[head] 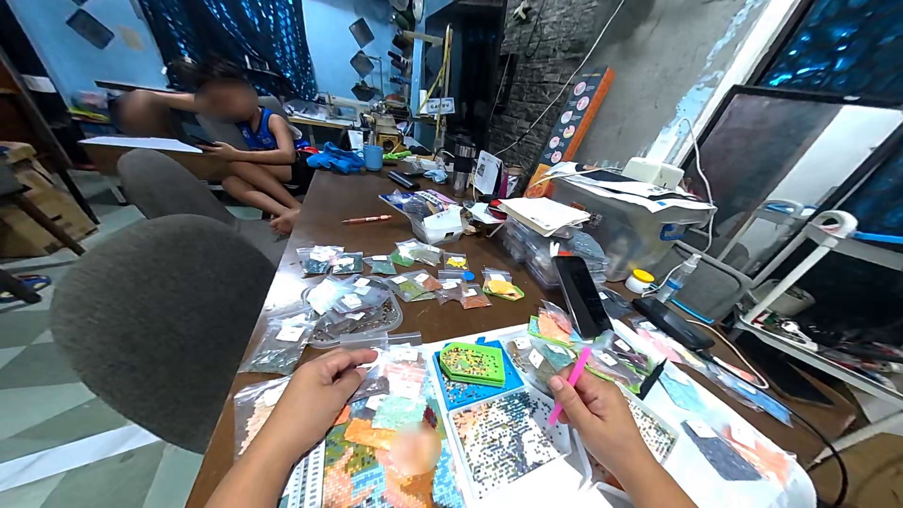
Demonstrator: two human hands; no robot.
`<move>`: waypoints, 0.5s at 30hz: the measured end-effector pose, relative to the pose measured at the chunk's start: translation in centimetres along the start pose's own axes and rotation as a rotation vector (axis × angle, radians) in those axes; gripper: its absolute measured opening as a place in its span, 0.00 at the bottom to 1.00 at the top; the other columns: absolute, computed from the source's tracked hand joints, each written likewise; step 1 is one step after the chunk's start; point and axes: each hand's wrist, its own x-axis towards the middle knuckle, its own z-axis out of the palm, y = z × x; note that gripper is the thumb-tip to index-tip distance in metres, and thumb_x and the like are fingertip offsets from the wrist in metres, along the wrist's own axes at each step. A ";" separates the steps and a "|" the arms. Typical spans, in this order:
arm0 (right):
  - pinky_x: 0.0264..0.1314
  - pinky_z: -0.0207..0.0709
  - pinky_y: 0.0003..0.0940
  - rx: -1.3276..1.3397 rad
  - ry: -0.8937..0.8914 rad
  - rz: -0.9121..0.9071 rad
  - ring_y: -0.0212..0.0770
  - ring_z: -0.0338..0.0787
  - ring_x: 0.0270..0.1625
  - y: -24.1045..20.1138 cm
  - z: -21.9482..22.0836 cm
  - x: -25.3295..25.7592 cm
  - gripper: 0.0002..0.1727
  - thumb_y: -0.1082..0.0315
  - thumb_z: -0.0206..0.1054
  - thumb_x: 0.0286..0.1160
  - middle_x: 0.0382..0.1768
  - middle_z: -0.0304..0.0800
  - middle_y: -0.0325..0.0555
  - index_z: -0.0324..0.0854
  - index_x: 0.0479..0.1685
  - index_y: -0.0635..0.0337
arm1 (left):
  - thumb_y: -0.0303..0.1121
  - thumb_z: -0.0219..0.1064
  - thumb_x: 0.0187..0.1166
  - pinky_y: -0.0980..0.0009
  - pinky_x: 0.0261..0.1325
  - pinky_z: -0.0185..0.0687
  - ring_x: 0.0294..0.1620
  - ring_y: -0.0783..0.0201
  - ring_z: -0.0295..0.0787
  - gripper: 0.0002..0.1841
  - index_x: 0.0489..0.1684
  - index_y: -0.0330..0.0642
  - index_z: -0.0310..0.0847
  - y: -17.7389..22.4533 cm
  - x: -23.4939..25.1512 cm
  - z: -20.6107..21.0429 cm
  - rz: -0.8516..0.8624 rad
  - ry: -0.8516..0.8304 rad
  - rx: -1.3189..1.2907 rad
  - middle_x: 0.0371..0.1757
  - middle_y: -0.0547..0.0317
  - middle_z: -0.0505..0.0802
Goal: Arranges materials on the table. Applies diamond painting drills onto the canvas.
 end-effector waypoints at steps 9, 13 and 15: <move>0.23 0.72 0.12 0.001 0.018 0.010 0.14 0.76 0.19 -0.3 0.1 0.1 0.17 0.54 0.59 0.86 0.17 0.76 0.23 0.80 0.31 0.53 | 0.22 0.64 0.82 0.69 0.48 0.82 0.43 0.69 0.87 0.12 0.55 0.43 0.91 -0.2 0.0 -0.1 0.014 0.002 0.009 0.51 0.59 0.93; 0.24 0.75 0.15 0.067 0.059 0.045 0.16 0.77 0.20 -0.5 -0.1 0.0 0.15 0.58 0.58 0.86 0.19 0.78 0.23 0.80 0.33 0.55 | 0.23 0.63 0.84 0.65 0.55 0.82 0.49 0.66 0.88 0.11 0.56 0.41 0.90 0.7 -0.1 -0.1 0.000 -0.022 0.025 0.55 0.56 0.92; 0.23 0.76 0.17 0.133 0.065 0.085 0.18 0.78 0.20 -1.3 0.0 0.0 0.13 0.58 0.57 0.87 0.21 0.80 0.22 0.80 0.35 0.53 | 0.24 0.63 0.84 0.63 0.60 0.82 0.53 0.64 0.88 0.11 0.57 0.39 0.89 0.7 -0.1 -0.2 0.000 -0.044 0.030 0.56 0.54 0.91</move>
